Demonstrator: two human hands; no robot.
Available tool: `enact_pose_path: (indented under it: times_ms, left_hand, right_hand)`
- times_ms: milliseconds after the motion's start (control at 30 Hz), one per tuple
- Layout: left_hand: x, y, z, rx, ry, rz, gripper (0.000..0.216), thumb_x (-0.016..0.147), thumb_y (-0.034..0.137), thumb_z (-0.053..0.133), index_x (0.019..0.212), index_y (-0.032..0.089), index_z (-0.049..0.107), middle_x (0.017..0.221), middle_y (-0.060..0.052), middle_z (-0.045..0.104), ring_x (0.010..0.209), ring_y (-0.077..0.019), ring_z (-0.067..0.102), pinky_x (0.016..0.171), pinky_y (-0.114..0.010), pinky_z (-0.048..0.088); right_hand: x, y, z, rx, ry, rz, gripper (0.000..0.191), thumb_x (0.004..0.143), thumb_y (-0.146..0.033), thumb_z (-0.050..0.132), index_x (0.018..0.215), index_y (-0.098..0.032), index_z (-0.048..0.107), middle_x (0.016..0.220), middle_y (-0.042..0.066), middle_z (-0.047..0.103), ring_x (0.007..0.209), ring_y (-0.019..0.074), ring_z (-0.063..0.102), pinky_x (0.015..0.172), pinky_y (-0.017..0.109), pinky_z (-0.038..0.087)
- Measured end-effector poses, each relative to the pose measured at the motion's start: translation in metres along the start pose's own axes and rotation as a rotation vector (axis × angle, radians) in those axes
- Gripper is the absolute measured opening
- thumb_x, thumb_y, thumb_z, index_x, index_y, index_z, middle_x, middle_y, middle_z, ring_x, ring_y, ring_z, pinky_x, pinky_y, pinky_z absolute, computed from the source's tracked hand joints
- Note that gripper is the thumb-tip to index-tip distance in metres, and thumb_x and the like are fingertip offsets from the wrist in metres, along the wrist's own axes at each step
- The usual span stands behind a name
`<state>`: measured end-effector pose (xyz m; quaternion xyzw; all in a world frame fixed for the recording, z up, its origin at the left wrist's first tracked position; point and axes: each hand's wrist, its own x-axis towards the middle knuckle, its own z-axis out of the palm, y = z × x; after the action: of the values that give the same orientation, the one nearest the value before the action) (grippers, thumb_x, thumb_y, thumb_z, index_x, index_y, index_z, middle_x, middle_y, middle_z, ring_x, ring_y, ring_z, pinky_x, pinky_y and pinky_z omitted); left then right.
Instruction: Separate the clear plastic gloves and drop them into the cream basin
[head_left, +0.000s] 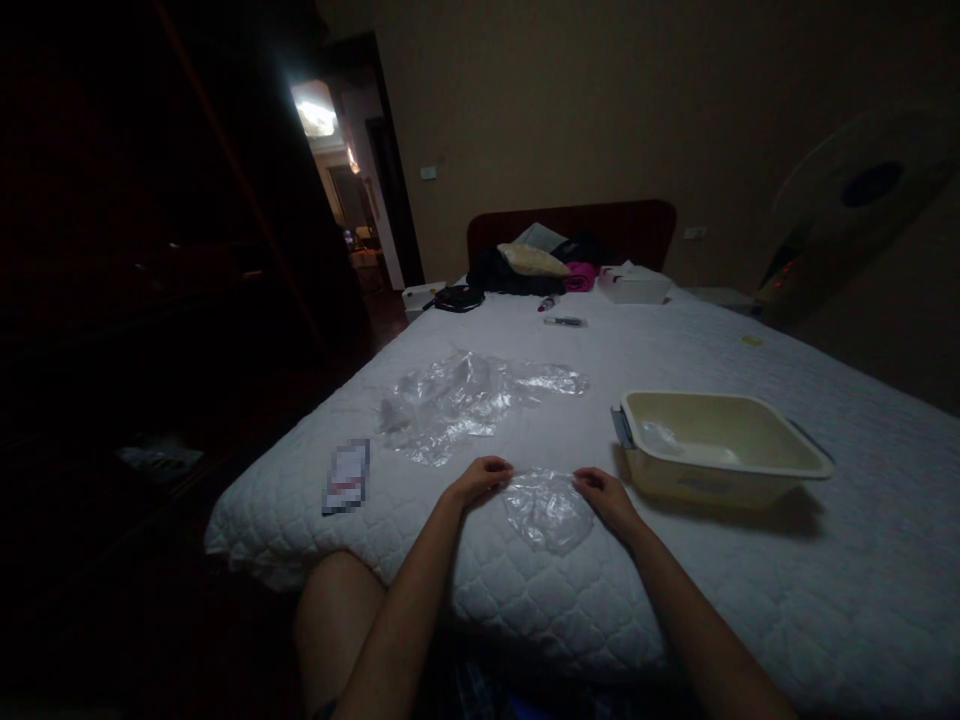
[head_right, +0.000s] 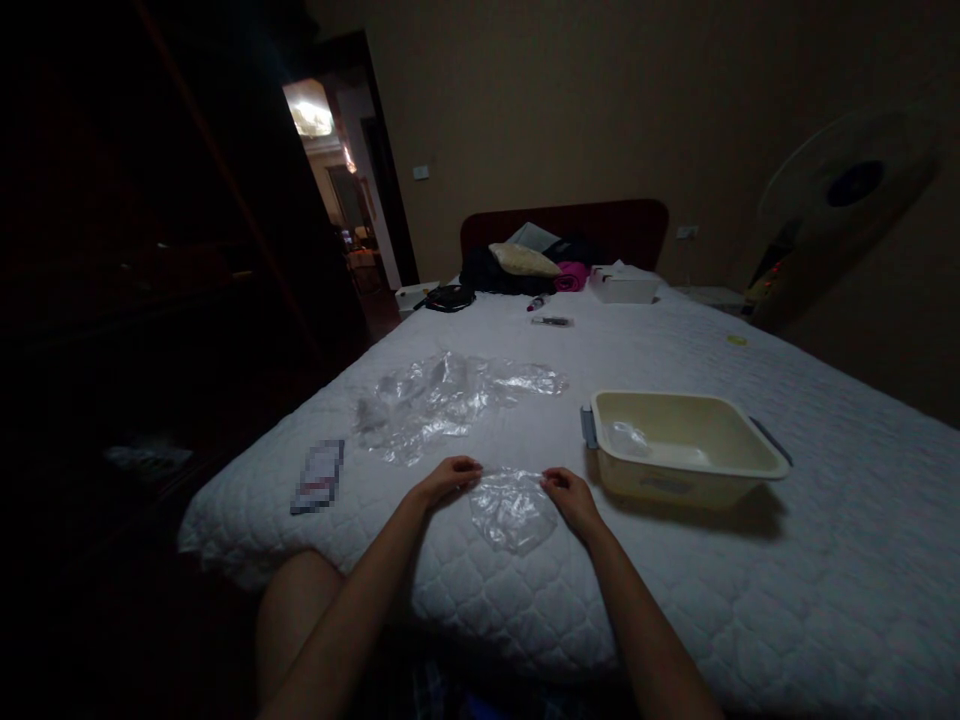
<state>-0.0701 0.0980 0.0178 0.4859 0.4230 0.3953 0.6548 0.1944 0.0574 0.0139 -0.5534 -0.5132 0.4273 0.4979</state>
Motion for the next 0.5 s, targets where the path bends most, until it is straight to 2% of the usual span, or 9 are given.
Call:
enact_pose_path:
  times_ms: [133, 267, 500]
  left_hand:
    - [0.0018, -0.0032, 0.0001, -0.008, 0.011, 0.026, 0.044, 0.044, 0.036, 0.084, 0.075, 0.010, 0.066, 0.064, 0.000, 0.056, 0.055, -0.0062, 0.047, 0.054, -0.020, 0.032]
    - [0.0022, -0.0051, -0.0005, -0.026, 0.014, 0.038, 0.043, 0.046, 0.035, 0.083, 0.076, 0.010, 0.065, 0.064, 0.001, 0.056, 0.055, -0.0058, 0.046, 0.053, -0.020, 0.031]
    - [0.0002, 0.0010, 0.0004, -0.063, -0.015, 0.005, 0.040, 0.051, 0.033, 0.082, 0.079, 0.011, 0.063, 0.066, 0.000, 0.055, 0.055, -0.0057, 0.049, 0.053, -0.019, 0.034]
  right_hand:
    - [-0.0013, -0.0001, -0.0013, 0.038, -0.043, 0.055, 0.042, 0.057, -0.046, 0.070, 0.085, -0.016, 0.064, 0.065, 0.000, 0.062, 0.054, 0.0114, 0.050, 0.050, 0.024, 0.038]
    - [-0.0018, -0.0001, -0.0039, 0.079, -0.076, 0.115, 0.042, 0.060, -0.048, 0.068, 0.088, -0.017, 0.063, 0.073, 0.002, 0.064, 0.058, 0.0113, 0.053, 0.052, 0.024, 0.039]
    - [0.0064, -0.0010, -0.0010, 0.100, -0.091, 0.152, 0.042, 0.049, -0.041, 0.076, 0.080, -0.015, 0.062, 0.064, 0.000, 0.059, 0.056, 0.0110, 0.050, 0.052, 0.024, 0.038]
